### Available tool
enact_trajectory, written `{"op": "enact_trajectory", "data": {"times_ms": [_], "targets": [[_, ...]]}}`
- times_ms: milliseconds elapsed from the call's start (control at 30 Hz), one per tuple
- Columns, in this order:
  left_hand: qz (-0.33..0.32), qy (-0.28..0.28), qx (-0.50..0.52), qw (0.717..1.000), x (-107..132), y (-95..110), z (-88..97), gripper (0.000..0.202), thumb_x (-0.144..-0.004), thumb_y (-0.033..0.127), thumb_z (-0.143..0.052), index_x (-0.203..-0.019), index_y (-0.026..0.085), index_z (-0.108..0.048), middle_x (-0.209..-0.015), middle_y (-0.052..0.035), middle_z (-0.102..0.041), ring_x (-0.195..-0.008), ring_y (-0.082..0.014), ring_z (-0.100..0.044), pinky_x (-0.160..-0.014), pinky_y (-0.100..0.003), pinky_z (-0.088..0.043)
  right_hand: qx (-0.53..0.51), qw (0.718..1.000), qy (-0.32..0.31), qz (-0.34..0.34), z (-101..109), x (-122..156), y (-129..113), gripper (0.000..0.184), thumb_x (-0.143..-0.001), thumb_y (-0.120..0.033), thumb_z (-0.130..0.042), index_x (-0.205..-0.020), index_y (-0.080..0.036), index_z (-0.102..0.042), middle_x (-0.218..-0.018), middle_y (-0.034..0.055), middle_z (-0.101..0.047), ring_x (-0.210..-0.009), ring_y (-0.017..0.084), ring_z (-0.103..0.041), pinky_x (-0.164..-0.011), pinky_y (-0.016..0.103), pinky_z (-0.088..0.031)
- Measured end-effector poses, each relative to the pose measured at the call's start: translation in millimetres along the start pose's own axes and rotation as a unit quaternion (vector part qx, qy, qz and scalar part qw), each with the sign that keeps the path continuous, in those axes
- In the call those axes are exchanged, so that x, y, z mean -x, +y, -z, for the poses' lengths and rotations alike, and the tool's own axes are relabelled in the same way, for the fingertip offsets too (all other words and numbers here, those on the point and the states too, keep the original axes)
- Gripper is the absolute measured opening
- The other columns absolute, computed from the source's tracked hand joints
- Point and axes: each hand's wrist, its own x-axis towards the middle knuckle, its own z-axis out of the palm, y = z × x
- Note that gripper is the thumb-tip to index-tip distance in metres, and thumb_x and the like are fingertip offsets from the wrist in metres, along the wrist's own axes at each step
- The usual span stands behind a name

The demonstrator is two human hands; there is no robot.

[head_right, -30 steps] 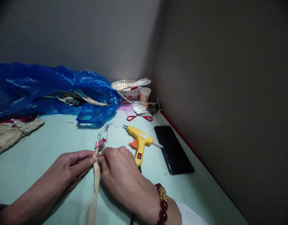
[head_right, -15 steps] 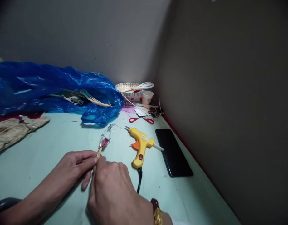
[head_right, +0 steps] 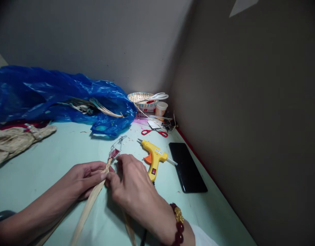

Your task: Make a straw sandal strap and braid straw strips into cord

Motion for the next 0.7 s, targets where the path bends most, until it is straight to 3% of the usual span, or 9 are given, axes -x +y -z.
{"op": "enact_trajectory", "data": {"times_ms": [100,300,500,700], "targets": [[-0.019,-0.012,0.010,1.000,1.5,-1.3,0.7,0.027,-0.079,0.038,-0.067,-0.094,0.018,-0.057,-0.068,0.0042,-0.059,-0.055,-0.0101,-0.044,-0.050,-0.020,-0.027,-0.053,0.998,-0.039,0.011,-0.7,-2.4,2.5,0.016,-0.094,-0.022,-0.051,-0.107,-0.018,-0.059,-0.086,0.0032,-0.070,-0.087,0.019,-0.062,-0.080,0.031,-0.043],[-0.039,0.002,-0.015,0.999,2.4,-6.8,1.9,0.034,-0.085,0.041,-0.060,-0.107,0.024,-0.041,-0.067,0.0069,-0.060,-0.051,-0.0091,-0.041,-0.048,-0.021,-0.025,-0.075,0.996,-0.038,0.021,-6.2,-3.3,0.7,0.013,-0.092,-0.013,-0.047,-0.091,-0.019,-0.059,-0.086,0.0014,-0.068,-0.081,0.016,-0.059,-0.073,0.026,-0.040],[-0.060,0.011,-0.093,0.994,1.9,-5.4,4.2,0.025,-0.089,0.039,-0.051,-0.103,0.025,-0.036,-0.065,0.0084,-0.057,-0.054,-0.0121,-0.046,-0.052,-0.024,-0.032,-0.094,0.994,-0.050,0.001,-10.1,-6.3,-0.5,0.026,-0.093,-0.015,-0.042,-0.068,-0.020,-0.047,-0.065,-0.0032,-0.051,-0.064,0.012,-0.045,-0.058,0.024,-0.030],[-0.100,0.035,-0.222,0.969,10.4,1.1,2.7,0.009,-0.092,0.033,-0.047,-0.094,0.026,-0.041,-0.067,0.0061,-0.064,-0.068,-0.0189,-0.055,-0.068,-0.032,-0.036,-0.131,0.989,-0.062,0.001,-12.9,-13.0,5.5,0.035,-0.095,-0.024,-0.047,-0.063,-0.016,-0.060,-0.060,-0.0021,-0.057,-0.060,0.011,-0.047,-0.060,0.024,-0.033]]}}
